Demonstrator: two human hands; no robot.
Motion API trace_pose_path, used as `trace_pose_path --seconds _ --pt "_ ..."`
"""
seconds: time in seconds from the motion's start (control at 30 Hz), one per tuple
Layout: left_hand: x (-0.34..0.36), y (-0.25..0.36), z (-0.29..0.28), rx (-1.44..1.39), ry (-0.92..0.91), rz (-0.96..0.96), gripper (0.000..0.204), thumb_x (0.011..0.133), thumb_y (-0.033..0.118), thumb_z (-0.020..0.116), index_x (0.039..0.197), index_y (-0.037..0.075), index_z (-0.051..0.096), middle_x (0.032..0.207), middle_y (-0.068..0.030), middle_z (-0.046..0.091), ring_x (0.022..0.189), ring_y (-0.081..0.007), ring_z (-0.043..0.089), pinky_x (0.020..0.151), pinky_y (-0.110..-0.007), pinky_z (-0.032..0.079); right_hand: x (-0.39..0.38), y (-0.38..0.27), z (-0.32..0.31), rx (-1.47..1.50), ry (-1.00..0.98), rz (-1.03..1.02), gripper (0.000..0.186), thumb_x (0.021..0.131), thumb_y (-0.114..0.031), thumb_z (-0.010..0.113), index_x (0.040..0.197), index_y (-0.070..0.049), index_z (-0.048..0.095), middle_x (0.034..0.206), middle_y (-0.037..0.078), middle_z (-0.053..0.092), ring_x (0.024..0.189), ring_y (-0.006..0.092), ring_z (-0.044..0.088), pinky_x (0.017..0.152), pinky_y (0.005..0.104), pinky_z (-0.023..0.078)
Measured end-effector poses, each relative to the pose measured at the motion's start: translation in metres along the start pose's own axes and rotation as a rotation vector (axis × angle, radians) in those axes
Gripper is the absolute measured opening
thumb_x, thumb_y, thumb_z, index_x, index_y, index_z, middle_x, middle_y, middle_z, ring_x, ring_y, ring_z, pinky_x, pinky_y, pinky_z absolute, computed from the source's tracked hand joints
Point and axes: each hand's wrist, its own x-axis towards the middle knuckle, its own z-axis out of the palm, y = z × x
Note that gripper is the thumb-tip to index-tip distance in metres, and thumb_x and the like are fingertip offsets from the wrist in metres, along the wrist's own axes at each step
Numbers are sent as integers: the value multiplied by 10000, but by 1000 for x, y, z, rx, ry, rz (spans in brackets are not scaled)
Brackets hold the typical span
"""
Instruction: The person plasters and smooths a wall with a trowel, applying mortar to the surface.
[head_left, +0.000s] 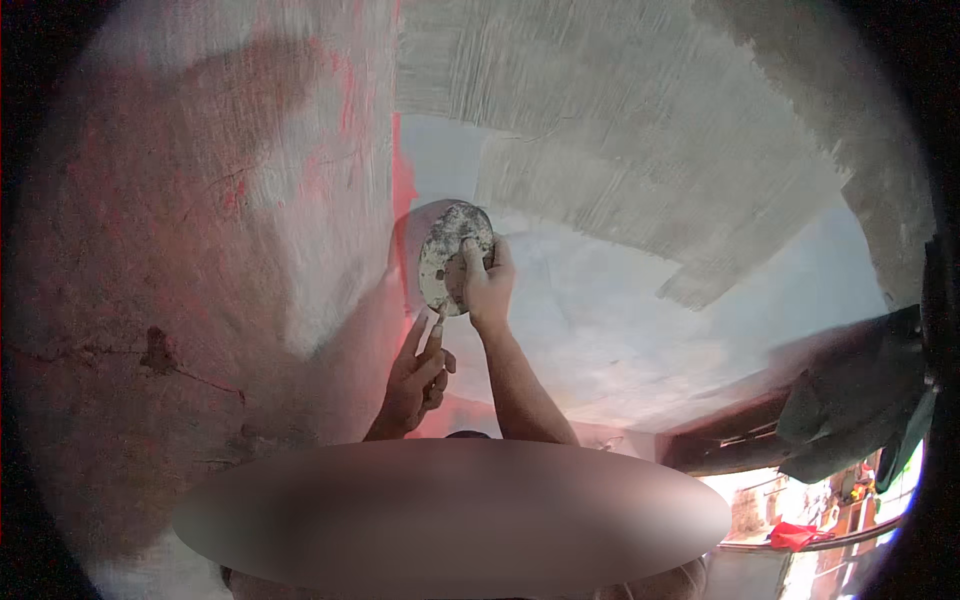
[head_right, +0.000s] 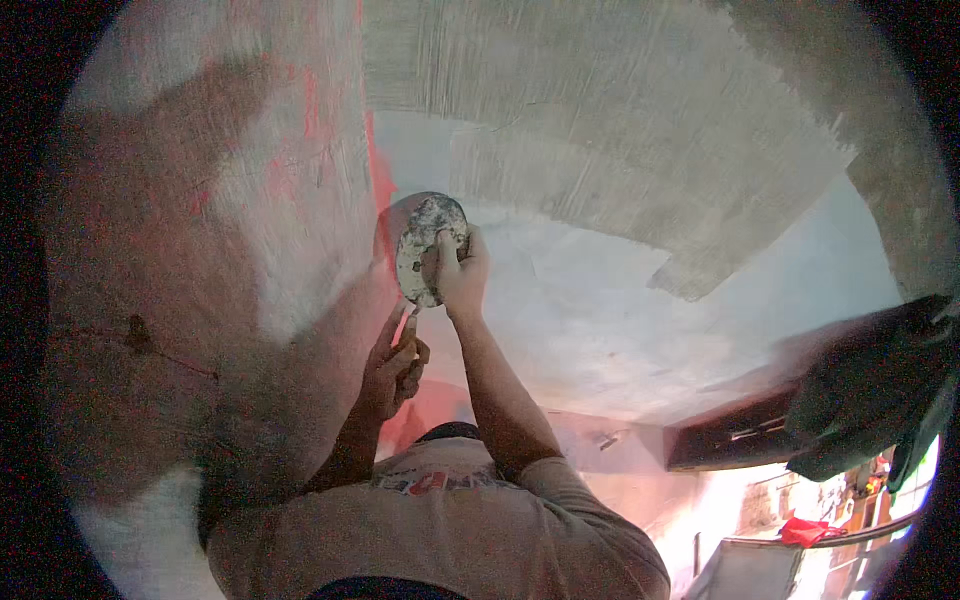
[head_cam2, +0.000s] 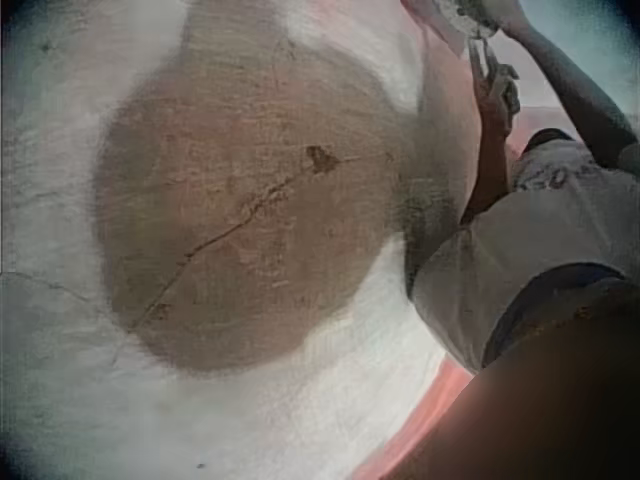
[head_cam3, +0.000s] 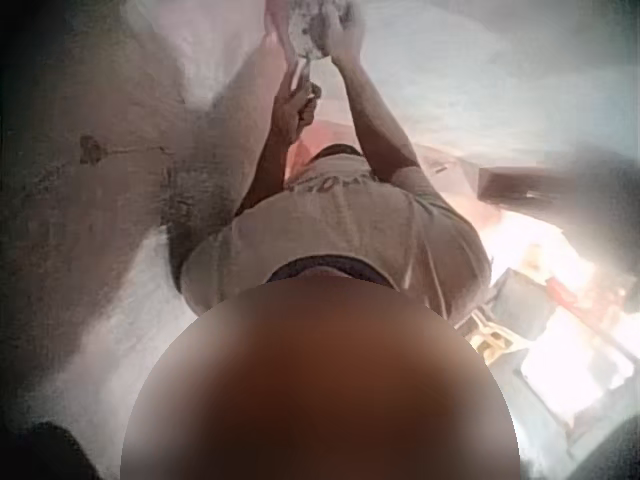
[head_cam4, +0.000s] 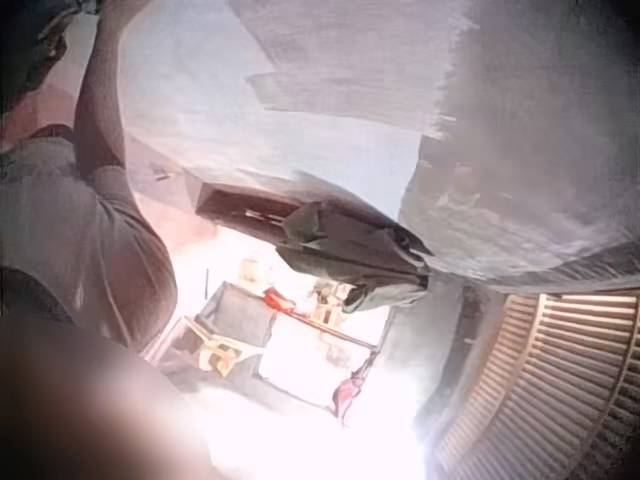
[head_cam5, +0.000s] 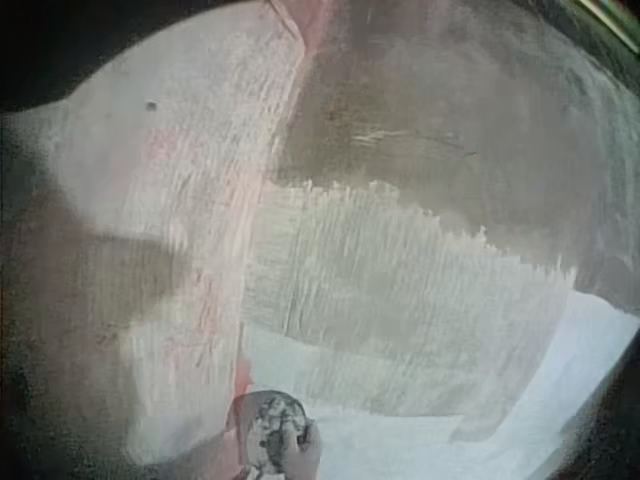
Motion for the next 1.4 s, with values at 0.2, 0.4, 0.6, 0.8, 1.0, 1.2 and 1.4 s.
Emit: trace_pose_path --seconds 0.2,0.4,0.6,0.8,1.0,1.2,1.4 --pt "-8 -9 -13 102 34 123 641 1029 57 548 1623 79 306 917 -51 579 507 -20 385 423 -188 325 2 10 0 -2 16 -7 213 1003 -134 668 1146 23 645 979 52 698 884 114 613 811 288 509" --pt "-8 -6 -10 286 85 186 651 1008 19 541 1619 52 316 904 -5 557 542 -24 388 463 -197 357 2 6 5 -30 49 -3 195 982 -101 646 1128 27 640 924 72 684 861 133 623 792 309 513" --pt "-4 -25 -20 369 60 257 680 991 28 540 1625 45 297 1647 -92 413 627 -20 397 509 -199 339 0 5 7 28 77 20 191 999 -121 655 1128 19 644 874 37 675 793 87 606 708 277 503" --pt "8 -48 -30 441 55 621 562 931 -47 533 1491 0 522 873 3 563 604 -49 435 539 -220 410 1 11 9 75 114 73 199 996 -126 667 1116 32 652 894 53 691 825 91 606 740 285 508" --pt "3 -48 -35 389 102 568 236 927 -26 506 1071 -23 693 691 18 512 569 -60 437 514 -247 361 4 13 10 -36 99 -24 183 996 -114 673 1110 28 663 945 31 690 865 93 610 786 280 509" --pt "2 -47 -35 567 167 586 204 977 111 562 980 -17 722 702 0 530 559 -87 472 514 -275 377 5 16 9 -47 91 -29 206 1001 -114 654 1127 49 650 948 70 698 879 114 614 807 299 511" --pt "4 -43 -31 548 169 658 209 920 28 530 959 -29 728 638 14 498 531 -79 429 501 -266 345 3 16 10 -14 101 0 216 1004 -109 637 1149 51 646 958 95 699 895 129 620 825 313 517"
